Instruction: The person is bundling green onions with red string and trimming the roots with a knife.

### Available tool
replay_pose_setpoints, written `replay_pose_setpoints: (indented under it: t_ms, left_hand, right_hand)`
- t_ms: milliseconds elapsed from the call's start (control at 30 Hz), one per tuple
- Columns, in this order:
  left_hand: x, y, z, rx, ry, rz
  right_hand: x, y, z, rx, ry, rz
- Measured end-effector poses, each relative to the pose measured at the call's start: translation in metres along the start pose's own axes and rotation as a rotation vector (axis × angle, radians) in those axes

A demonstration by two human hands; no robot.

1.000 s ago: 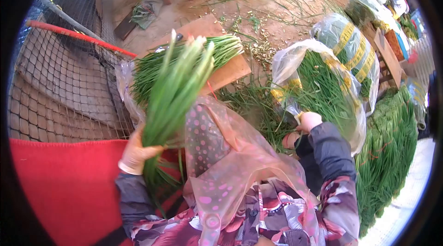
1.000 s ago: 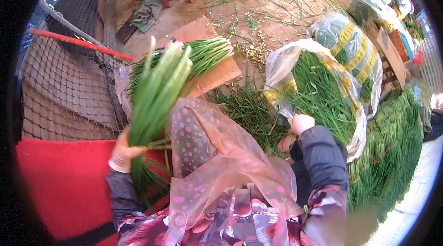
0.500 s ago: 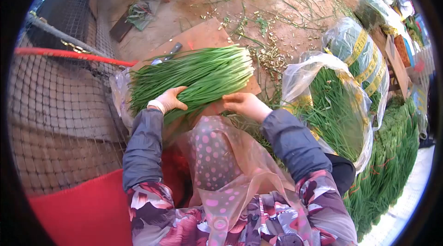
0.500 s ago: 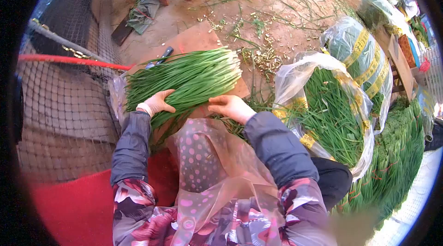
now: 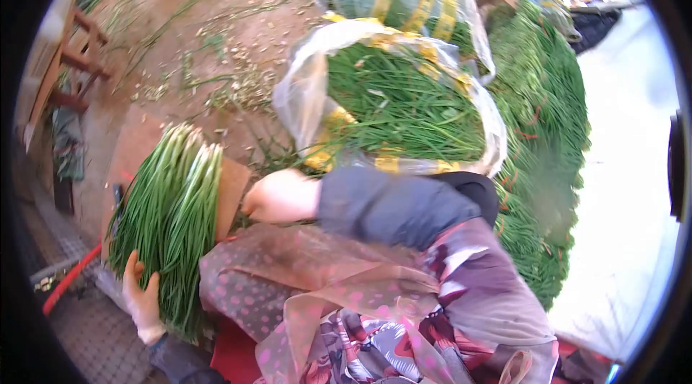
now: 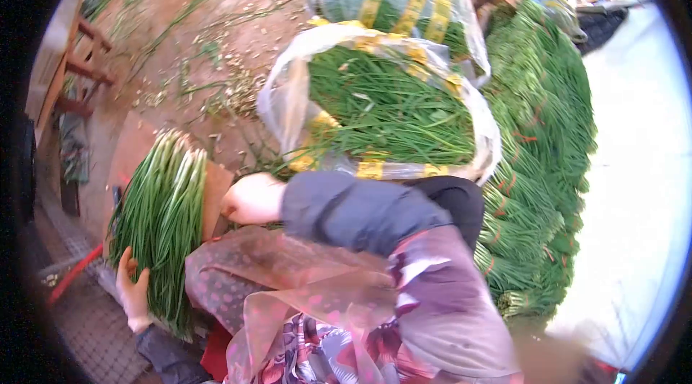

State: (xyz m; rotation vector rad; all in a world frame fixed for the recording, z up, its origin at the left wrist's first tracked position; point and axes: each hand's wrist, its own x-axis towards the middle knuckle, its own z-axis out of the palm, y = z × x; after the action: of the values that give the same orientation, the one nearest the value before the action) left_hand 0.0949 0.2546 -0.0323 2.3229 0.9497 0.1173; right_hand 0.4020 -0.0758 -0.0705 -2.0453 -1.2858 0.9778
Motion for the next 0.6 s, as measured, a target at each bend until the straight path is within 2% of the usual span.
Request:
replay_pose_setpoints:
  t_ms: [33, 67, 133, 200, 267, 333, 400, 467, 500, 600]
  left_hand:
    - [0.002, 0.014, 0.002, -0.036, 0.057, -0.022]
    - [-0.001, 0.033, 0.005, -0.073, 0.118, -0.049]
    - [-0.007, 0.088, 0.027, -0.136, 0.131, 0.043]
    - [-0.008, 0.157, 0.06, -0.249, -0.011, 0.258]
    - [-0.009, 0.212, 0.104, -0.292, -0.207, 0.408]
    - [-0.002, 0.242, 0.158, -0.306, -0.379, 0.608]
    - [0.001, 0.271, 0.212, -0.205, -0.432, 0.843]
    - [-0.003, 0.301, 0.263, -0.146, -0.548, 0.923]
    - [-0.007, 0.309, 0.295, -0.147, -0.522, 0.989]
    - [-0.022, 0.331, 0.371, -0.045, -0.465, 1.137]
  right_hand:
    - [-0.031, 0.028, -0.027, -0.034, 0.003, 0.093]
    - [-0.069, 0.048, -0.067, 0.046, -0.053, 0.317]
    - [-0.145, 0.132, -0.094, 0.266, 0.302, 0.515]
    - [-0.224, 0.206, -0.089, 0.018, 0.639, 0.54]
    - [-0.279, 0.226, -0.071, -0.316, 0.568, 0.862]
    - [-0.319, 0.248, -0.043, -0.388, 0.503, 1.061]
    - [-0.318, 0.249, -0.035, -0.482, 0.498, 1.072]
    - [-0.313, 0.239, -0.038, -0.497, 0.336, 1.09]
    - [-0.313, 0.235, -0.037, -0.536, 0.304, 1.034]
    - [-0.318, 0.248, -0.034, -0.57, 0.267, 1.043]
